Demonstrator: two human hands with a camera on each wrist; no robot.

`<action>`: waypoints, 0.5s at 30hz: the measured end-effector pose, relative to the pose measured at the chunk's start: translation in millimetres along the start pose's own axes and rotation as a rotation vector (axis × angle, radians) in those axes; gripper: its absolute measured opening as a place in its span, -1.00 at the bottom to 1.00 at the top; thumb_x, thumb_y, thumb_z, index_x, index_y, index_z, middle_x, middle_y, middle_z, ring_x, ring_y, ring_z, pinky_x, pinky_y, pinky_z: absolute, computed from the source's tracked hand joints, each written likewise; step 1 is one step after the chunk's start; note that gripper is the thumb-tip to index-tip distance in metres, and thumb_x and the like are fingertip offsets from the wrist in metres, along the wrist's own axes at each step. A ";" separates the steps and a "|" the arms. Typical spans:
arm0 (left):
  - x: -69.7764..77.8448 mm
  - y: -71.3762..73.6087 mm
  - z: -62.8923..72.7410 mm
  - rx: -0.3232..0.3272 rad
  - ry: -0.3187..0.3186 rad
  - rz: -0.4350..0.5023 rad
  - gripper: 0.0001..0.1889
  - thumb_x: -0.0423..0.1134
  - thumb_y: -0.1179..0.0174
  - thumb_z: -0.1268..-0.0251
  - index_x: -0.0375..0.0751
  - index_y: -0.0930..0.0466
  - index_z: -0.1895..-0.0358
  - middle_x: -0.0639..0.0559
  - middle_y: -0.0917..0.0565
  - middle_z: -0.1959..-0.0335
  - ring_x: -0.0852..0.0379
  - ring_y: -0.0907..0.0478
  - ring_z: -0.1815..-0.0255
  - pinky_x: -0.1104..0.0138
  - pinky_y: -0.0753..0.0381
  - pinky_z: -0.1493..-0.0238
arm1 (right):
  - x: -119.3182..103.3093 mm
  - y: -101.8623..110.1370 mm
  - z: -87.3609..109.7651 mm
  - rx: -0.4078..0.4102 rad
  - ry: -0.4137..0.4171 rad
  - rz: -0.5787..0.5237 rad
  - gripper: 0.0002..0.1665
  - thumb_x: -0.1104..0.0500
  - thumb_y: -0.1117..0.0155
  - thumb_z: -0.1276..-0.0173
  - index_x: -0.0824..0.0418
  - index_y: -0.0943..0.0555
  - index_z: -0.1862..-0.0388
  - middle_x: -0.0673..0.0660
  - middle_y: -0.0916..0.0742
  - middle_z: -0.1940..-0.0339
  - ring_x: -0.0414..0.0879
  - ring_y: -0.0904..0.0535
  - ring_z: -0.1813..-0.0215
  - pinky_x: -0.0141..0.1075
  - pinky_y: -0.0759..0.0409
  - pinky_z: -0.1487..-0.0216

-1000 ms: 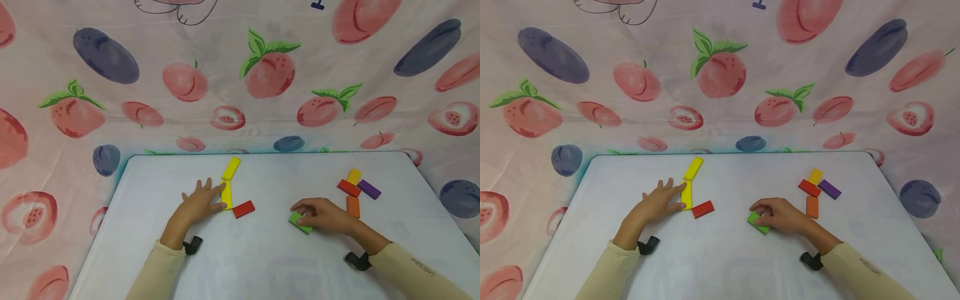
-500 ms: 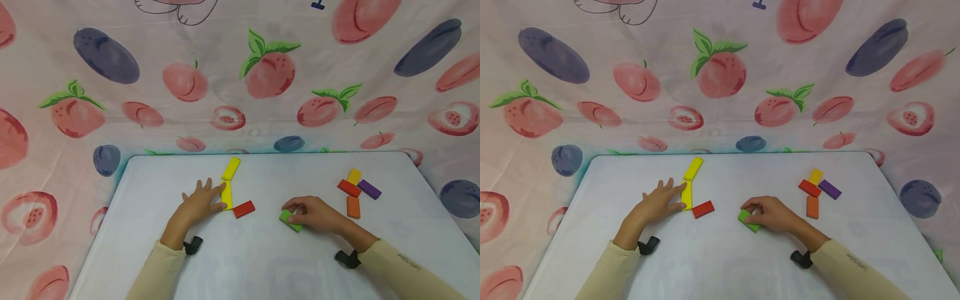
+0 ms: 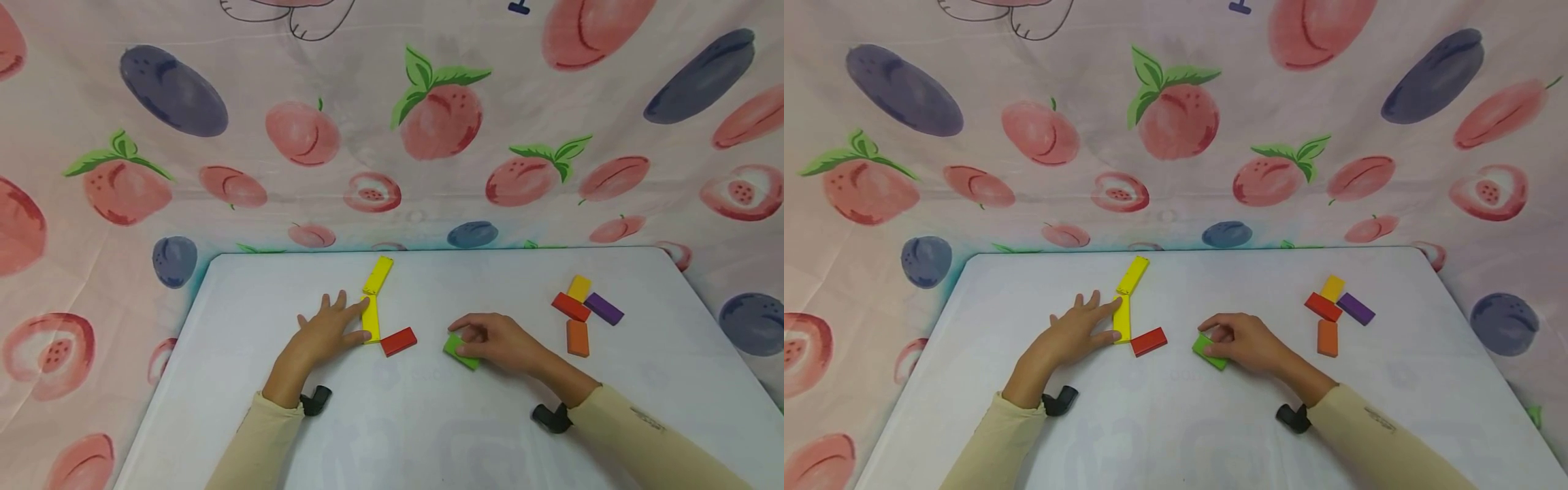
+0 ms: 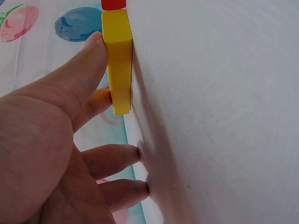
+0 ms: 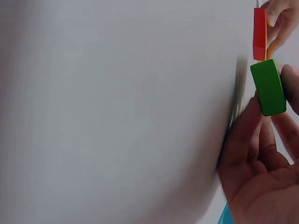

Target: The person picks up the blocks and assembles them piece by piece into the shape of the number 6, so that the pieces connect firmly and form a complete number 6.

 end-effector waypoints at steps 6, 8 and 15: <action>0.0 0.1 0.4 -0.005 0.005 -0.002 -0.26 0.15 -0.29 -0.36 0.28 -0.26 -0.58 -0.25 -0.07 -0.67 -0.45 0.17 -0.67 -0.66 0.16 -0.28 | -6.3 -2.4 -8.1 0.004 -0.021 -0.009 -0.66 0.05 -0.49 -0.32 0.05 -0.73 -0.05 -0.08 -0.77 0.21 -0.14 -0.64 0.12 -0.31 -0.66 0.11; 0.1 -0.1 0.2 -0.005 0.008 0.001 -0.26 0.15 -0.29 -0.35 0.28 -0.26 -0.57 -0.24 -0.07 -0.67 -0.45 0.18 -0.67 -0.65 0.16 -0.28 | -8.7 -3.6 -10.9 0.011 -0.025 -0.005 -0.68 0.05 -0.50 -0.31 0.05 -0.74 -0.03 -0.08 -0.78 0.22 -0.14 -0.63 0.13 -0.32 -0.64 0.12; 1.3 -0.1 0.1 -0.003 0.013 0.005 -0.26 0.16 -0.30 -0.35 0.28 -0.27 -0.57 -0.25 -0.09 -0.66 -0.45 0.16 -0.67 -0.66 0.15 -0.28 | -15.0 -9.8 -20.8 0.030 0.002 0.019 -0.69 0.04 -0.54 -0.26 0.02 -0.77 0.02 -0.08 -0.75 0.28 -0.14 -0.57 0.22 -0.35 -0.58 0.21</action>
Point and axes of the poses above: each hand's wrist, its own z-axis away from the middle knuckle, its own y-axis out of the back of the hand, x = y × z, the point moved 5 cm from there along -z, towards the middle knuckle
